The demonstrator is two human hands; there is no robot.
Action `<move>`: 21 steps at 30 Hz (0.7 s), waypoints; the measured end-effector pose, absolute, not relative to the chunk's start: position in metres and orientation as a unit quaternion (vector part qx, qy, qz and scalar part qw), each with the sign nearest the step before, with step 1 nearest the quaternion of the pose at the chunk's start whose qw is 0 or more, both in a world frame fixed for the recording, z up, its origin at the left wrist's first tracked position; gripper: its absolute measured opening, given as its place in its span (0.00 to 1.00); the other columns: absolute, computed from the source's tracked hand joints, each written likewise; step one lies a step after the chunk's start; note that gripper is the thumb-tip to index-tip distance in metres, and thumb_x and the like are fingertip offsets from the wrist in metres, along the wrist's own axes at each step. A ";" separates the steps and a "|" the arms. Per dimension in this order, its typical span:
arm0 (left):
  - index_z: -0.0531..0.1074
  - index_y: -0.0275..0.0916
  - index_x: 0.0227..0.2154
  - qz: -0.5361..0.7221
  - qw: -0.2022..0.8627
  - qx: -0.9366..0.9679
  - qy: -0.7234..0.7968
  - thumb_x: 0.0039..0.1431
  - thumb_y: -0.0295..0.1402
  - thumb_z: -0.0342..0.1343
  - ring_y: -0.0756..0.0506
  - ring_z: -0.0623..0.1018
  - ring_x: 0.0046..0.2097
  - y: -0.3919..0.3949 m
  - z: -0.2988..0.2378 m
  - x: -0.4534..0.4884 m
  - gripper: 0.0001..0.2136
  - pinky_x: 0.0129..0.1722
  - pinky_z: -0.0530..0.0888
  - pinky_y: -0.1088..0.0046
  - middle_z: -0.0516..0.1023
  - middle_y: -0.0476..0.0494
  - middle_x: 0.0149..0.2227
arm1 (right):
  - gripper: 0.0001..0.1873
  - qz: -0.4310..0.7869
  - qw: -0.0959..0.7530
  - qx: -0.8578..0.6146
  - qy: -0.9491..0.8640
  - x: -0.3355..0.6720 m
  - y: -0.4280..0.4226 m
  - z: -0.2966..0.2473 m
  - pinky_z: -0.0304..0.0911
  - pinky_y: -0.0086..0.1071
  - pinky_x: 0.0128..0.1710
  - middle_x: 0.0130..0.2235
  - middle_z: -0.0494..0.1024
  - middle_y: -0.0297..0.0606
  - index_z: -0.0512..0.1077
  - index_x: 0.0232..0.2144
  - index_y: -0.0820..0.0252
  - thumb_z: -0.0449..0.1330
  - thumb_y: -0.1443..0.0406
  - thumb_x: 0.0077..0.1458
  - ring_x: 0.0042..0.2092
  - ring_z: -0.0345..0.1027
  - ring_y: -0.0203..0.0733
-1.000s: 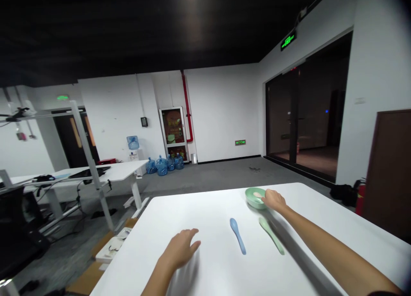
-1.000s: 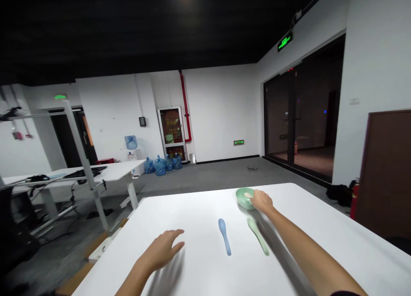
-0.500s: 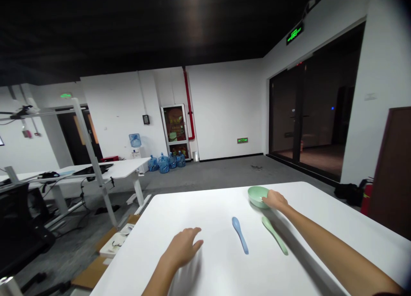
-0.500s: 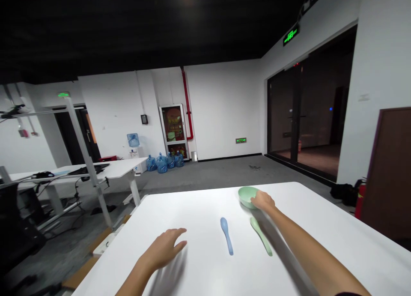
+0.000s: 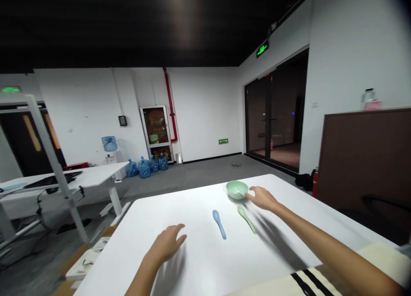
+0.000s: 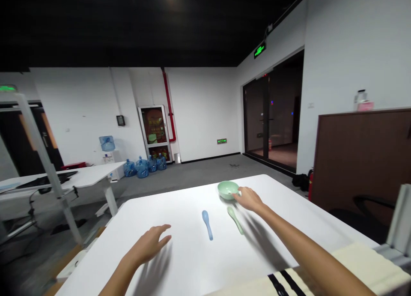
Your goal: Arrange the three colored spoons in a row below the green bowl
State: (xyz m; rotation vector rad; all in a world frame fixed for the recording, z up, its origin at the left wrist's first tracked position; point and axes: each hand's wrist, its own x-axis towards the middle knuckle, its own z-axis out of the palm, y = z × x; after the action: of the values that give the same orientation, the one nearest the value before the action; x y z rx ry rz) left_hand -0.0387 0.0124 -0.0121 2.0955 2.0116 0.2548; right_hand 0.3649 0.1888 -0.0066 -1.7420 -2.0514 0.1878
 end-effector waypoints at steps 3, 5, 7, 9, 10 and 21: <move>0.66 0.44 0.60 0.086 0.111 0.714 0.685 0.63 0.48 0.44 0.38 0.70 0.60 0.011 -0.010 -0.038 0.26 0.56 0.66 0.61 0.72 0.40 0.59 | 0.32 0.071 0.217 -0.616 -0.754 0.373 0.171 -0.014 0.59 0.37 0.53 0.57 0.73 0.51 0.72 0.54 0.62 0.52 0.46 0.58 0.58 0.65 0.55; 0.66 0.44 0.60 0.088 0.110 0.714 0.686 0.63 0.48 0.44 0.38 0.70 0.60 0.010 -0.009 -0.038 0.26 0.56 0.67 0.61 0.72 0.40 0.59 | 0.33 0.067 0.213 -0.614 -0.757 0.378 0.164 -0.025 0.58 0.38 0.55 0.58 0.72 0.50 0.71 0.55 0.62 0.52 0.46 0.57 0.59 0.64 0.55; 0.66 0.43 0.60 0.091 0.112 0.714 0.685 0.63 0.48 0.43 0.38 0.70 0.60 0.009 -0.009 -0.038 0.26 0.57 0.66 0.62 0.72 0.40 0.59 | 0.33 0.066 0.211 -0.620 -0.753 0.381 0.160 -0.038 0.57 0.39 0.56 0.59 0.71 0.50 0.69 0.57 0.62 0.52 0.47 0.58 0.59 0.64 0.54; 0.66 0.43 0.60 0.092 0.114 0.713 0.686 0.62 0.48 0.44 0.38 0.70 0.60 0.009 -0.009 -0.038 0.26 0.57 0.66 0.61 0.72 0.40 0.59 | 0.33 0.070 0.205 -0.627 -0.749 0.384 0.159 -0.051 0.57 0.39 0.58 0.60 0.69 0.49 0.67 0.59 0.61 0.52 0.48 0.58 0.60 0.63 0.54; 0.66 0.42 0.60 0.091 0.116 0.713 0.686 0.62 0.48 0.44 0.38 0.69 0.60 0.009 -0.009 -0.038 0.26 0.57 0.66 0.61 0.72 0.40 0.59 | 0.33 0.072 0.201 -0.629 -0.748 0.385 0.159 -0.056 0.56 0.40 0.58 0.61 0.69 0.49 0.67 0.59 0.61 0.52 0.48 0.58 0.61 0.62 0.54; 0.65 0.43 0.60 0.075 0.112 0.709 0.692 0.63 0.48 0.43 0.38 0.70 0.60 0.008 -0.008 -0.036 0.26 0.56 0.67 0.61 0.72 0.40 0.59 | 0.33 0.092 0.207 -0.622 -0.749 0.382 0.160 -0.056 0.58 0.37 0.54 0.57 0.73 0.52 0.68 0.57 0.65 0.50 0.49 0.60 0.59 0.65 0.53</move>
State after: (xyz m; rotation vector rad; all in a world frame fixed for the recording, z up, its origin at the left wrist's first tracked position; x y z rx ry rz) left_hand -0.0360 0.0079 -0.0084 2.0826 2.0318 0.2192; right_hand 0.3824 0.1597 -0.0560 -1.7328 -2.0867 0.2558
